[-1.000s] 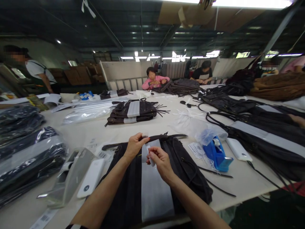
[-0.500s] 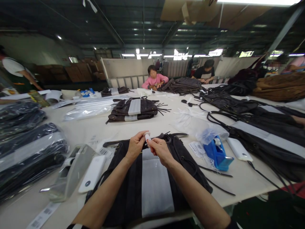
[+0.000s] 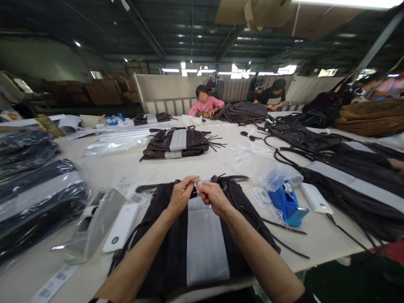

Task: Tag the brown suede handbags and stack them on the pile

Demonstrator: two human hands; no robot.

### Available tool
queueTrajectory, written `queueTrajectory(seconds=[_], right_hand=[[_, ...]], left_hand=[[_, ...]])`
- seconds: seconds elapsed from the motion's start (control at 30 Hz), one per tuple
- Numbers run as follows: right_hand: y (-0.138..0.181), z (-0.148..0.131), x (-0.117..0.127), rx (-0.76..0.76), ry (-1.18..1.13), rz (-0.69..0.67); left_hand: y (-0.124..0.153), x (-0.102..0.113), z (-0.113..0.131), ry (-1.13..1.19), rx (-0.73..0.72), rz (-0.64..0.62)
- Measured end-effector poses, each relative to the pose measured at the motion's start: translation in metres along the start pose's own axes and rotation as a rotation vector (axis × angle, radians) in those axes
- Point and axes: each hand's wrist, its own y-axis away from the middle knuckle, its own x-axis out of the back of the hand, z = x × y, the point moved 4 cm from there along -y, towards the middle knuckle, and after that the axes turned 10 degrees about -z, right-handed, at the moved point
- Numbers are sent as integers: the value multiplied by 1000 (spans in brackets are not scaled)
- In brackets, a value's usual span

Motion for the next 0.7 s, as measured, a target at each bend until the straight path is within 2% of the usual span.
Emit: queueTrajectory(seconds=[0.17,0.37,0.5,0.57,0.63,0.7], right_hand=[[-4,5,-2,24,50,71],[0,-1,4,25,184,50],[-1,-26,24,239,412,224],[-7,-33,25,251,482,130],[-14,-33,23,158,462,-47],[-19,-31,21,86,425,-164]], left_hand=[[2,-1,1,57,25,-26],[4,2,0,53,56,-21],[3,-2,-5,84,84,-13],[2,-4,-4,83,64,-11],[1,-4,-3,97,44,3],[2,-3,-2,130,40,11]])
